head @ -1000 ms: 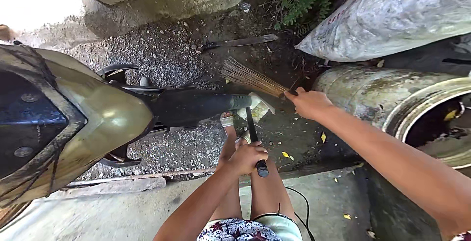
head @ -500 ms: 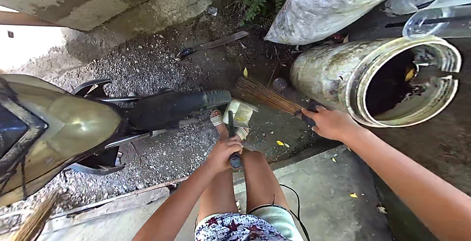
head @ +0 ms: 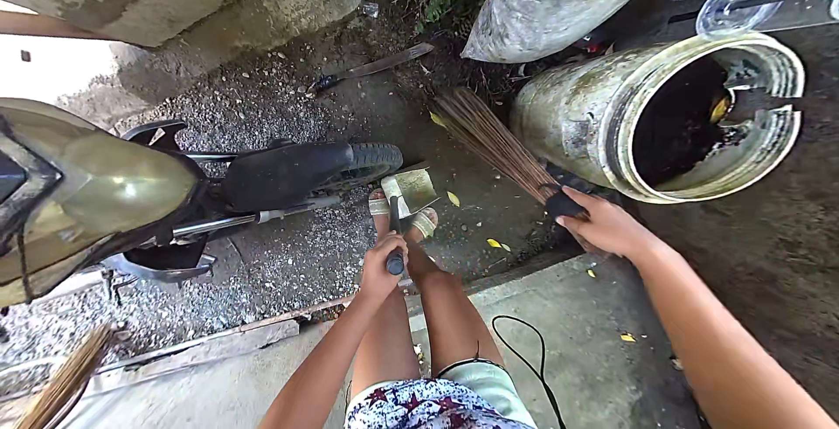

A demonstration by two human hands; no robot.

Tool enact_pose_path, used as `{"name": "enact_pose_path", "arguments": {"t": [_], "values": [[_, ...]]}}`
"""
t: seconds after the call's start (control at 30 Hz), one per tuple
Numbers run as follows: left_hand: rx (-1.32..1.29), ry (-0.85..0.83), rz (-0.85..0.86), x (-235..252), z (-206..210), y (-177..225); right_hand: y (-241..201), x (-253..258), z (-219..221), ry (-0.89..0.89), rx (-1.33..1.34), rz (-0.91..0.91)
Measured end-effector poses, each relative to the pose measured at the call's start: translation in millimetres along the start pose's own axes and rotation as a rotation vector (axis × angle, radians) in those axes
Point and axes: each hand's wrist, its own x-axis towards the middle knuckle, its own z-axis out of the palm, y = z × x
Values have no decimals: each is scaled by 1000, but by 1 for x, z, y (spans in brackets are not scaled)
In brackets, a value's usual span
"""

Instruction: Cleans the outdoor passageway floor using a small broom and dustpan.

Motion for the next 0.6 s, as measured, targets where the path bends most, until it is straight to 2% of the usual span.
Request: {"name": "enact_pose_path", "arguments": {"t": [0.1, 0.2, 0.3, 0.43, 0.5, 0.6], "values": [[3, 25, -22, -9, 1, -6, -36, 49, 29, -68, -153, 77], [10, 45, -48, -14, -4, -13, -46, 53, 56, -173, -276, 79], [20, 40, -65, -17, -9, -17, -26, 15, 51, -180, -285, 60], [0, 16, -41, -16, -16, -24, 16, -62, 44, -117, -206, 46], [0, -7, -46, -17, -19, -26, 37, -101, 61, -87, -82, 80], [24, -76, -12, -18, -24, -24, 69, -146, 115, -5, 234, 156]]}}
